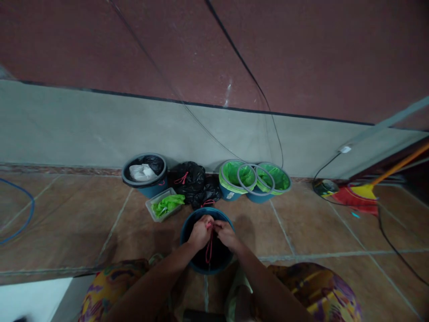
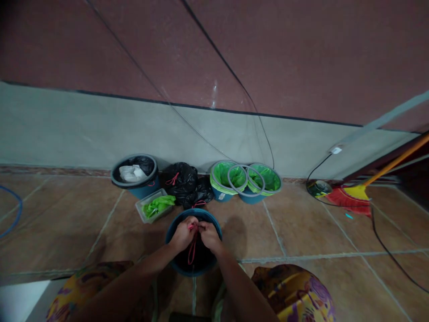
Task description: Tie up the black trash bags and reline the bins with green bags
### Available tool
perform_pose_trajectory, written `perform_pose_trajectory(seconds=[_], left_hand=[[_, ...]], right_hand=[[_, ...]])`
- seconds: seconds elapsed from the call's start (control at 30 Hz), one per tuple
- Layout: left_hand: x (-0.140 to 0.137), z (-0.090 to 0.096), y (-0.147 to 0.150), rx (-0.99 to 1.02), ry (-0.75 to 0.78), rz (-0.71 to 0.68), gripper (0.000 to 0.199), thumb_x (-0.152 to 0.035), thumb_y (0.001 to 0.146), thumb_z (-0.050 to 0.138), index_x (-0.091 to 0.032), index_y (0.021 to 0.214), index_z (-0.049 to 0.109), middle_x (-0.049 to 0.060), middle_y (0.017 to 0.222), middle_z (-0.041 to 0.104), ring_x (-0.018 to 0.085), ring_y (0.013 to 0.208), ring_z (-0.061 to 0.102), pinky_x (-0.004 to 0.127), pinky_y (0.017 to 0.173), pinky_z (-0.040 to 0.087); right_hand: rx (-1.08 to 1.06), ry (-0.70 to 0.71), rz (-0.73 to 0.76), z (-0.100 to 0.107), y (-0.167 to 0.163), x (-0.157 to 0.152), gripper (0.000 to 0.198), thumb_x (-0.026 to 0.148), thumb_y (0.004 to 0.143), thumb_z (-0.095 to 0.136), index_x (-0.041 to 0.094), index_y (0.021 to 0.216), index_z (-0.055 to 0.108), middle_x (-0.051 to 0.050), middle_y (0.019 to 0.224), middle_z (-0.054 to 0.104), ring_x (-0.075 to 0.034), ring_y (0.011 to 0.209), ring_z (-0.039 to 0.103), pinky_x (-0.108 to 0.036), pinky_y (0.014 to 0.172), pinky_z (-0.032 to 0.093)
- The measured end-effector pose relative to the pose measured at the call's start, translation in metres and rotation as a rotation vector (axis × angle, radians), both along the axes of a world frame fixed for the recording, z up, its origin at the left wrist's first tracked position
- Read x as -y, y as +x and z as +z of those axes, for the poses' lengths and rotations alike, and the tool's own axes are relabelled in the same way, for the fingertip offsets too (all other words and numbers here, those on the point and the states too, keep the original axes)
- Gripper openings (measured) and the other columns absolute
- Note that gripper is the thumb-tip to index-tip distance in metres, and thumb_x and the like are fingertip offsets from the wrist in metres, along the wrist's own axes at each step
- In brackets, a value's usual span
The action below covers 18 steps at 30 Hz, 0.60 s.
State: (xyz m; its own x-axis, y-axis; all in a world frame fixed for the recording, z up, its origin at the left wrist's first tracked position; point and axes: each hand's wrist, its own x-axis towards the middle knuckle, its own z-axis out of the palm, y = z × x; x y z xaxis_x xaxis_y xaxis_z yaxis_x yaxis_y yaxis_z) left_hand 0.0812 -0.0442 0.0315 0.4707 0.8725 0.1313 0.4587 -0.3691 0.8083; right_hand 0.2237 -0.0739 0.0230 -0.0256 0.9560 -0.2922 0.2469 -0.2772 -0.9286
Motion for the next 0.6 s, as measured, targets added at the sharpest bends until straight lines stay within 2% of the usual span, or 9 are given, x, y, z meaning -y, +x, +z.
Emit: perform_pose_trajectory(seconds=[0.17,0.43,0.6], left_hand=[[0.0004,-0.0013,0.0014,-0.014,-0.027,0.033,0.014,-0.014,0.082,0.042,-0.02,0.078,0.054,0.003,0.079,0.061,0.017,0.08,0.057,0.029,0.079,0.045],[-0.0024,-0.0086,0.0012,0.052,-0.179,0.107,0.012,-0.009,0.073,0.051,-0.018,0.072,0.059,0.0,0.072,0.063,0.013,0.069,0.057,0.025,0.069,0.046],[-0.0052,-0.0093,-0.0004,0.106,-0.234,0.109,0.012,-0.009,0.071,0.054,-0.018,0.068,0.06,-0.001,0.069,0.063,0.013,0.067,0.058,0.024,0.065,0.046]], right_hand=[[-0.04,-0.118,0.007,-0.0018,0.0056,0.0011,0.027,0.032,0.08,0.05,0.018,0.092,0.07,-0.001,0.073,0.065,-0.014,0.063,0.054,-0.026,0.06,0.042],[0.017,-0.201,-0.036,0.0003,0.0042,0.0031,0.017,0.029,0.079,0.052,0.02,0.08,0.066,0.001,0.07,0.058,-0.011,0.062,0.048,-0.023,0.058,0.04],[-0.026,-0.204,-0.069,-0.0033,0.003,0.004,0.017,0.031,0.078,0.052,0.02,0.081,0.065,0.001,0.07,0.058,-0.011,0.062,0.049,-0.023,0.056,0.04]])
